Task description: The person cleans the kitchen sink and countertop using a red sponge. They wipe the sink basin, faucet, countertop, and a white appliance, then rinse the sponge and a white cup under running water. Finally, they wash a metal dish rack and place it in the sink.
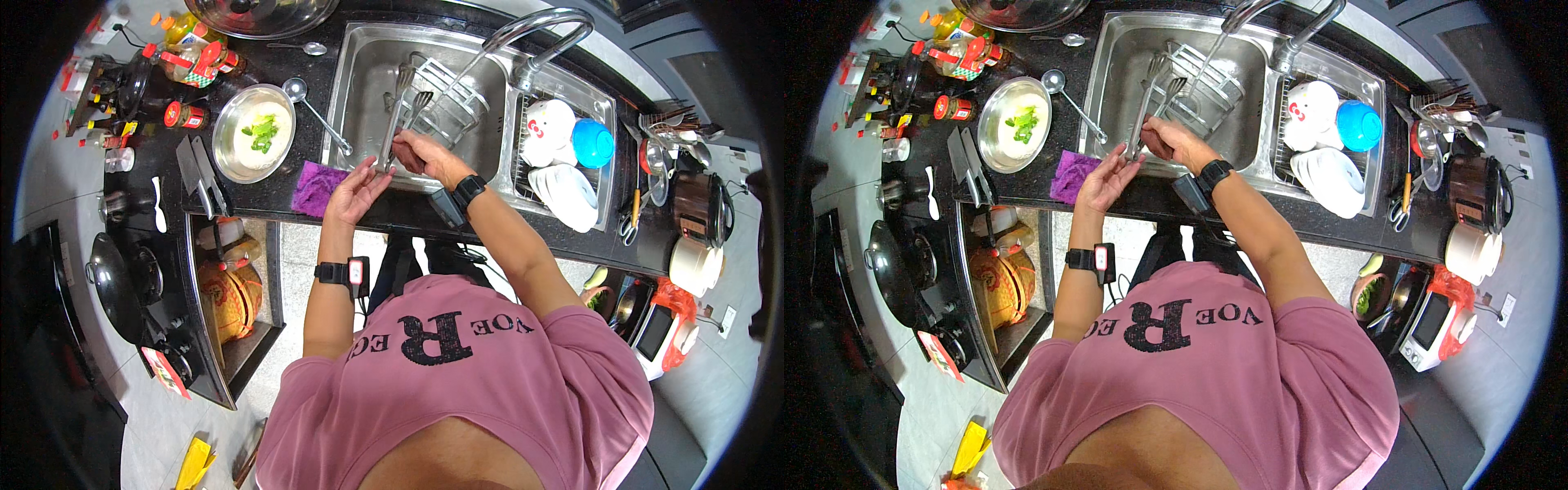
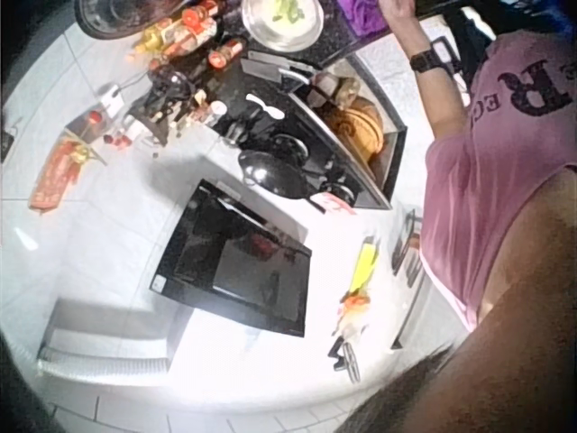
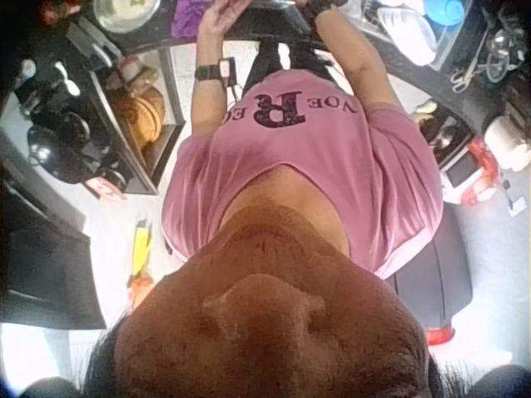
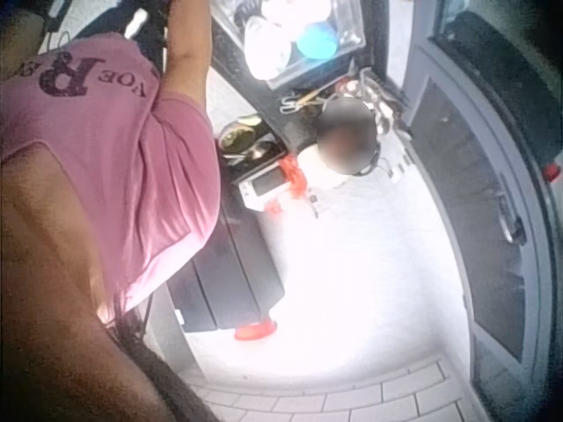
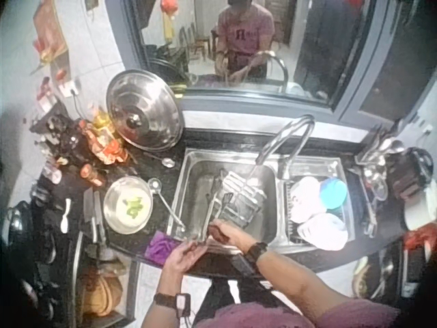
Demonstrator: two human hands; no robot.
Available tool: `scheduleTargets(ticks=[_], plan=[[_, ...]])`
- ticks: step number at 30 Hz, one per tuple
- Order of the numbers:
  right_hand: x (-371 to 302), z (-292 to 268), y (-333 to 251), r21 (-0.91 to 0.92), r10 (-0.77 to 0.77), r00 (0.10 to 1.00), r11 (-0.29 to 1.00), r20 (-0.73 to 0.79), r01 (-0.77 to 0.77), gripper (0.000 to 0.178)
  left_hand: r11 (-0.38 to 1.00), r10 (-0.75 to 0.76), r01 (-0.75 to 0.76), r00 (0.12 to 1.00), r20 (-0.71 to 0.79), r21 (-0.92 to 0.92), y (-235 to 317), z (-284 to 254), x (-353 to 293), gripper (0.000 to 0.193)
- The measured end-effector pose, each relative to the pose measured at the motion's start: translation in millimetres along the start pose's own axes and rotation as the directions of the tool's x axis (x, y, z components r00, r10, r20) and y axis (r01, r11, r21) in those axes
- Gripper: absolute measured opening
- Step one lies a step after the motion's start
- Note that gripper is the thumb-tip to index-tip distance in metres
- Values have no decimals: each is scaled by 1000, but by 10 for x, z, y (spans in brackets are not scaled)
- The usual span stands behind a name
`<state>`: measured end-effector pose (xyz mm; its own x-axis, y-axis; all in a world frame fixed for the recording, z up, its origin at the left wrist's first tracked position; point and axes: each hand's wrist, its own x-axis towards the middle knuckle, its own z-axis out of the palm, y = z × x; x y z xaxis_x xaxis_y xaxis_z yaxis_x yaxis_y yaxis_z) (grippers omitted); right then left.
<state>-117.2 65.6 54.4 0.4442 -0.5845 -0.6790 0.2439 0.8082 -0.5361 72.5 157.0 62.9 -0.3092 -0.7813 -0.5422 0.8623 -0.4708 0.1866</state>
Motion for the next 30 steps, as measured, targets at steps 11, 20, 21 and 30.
scheduleTargets(ticks=[11, 20, 21, 30], plan=[[-21, -176, 99, -282, 42, 998, 958, -37, -51, 18, 187, 358, -292, 910, 212, 938, -438, 156, 82, 75], [134, 44, 111, -917, -296, 936, 395, -188, -59, 47, -490, 415, 170, 908, 58, 855, -542, 474, 270, 77], [140, 35, 45, -932, -248, 953, 353, -175, -79, 53, -503, 402, 153, 913, 74, 850, -518, 476, 284, 75], [266, -210, -178, -669, -257, 885, 739, -387, -78, 42, -589, 230, -41, 949, 216, 807, -415, 380, 88, 58]])
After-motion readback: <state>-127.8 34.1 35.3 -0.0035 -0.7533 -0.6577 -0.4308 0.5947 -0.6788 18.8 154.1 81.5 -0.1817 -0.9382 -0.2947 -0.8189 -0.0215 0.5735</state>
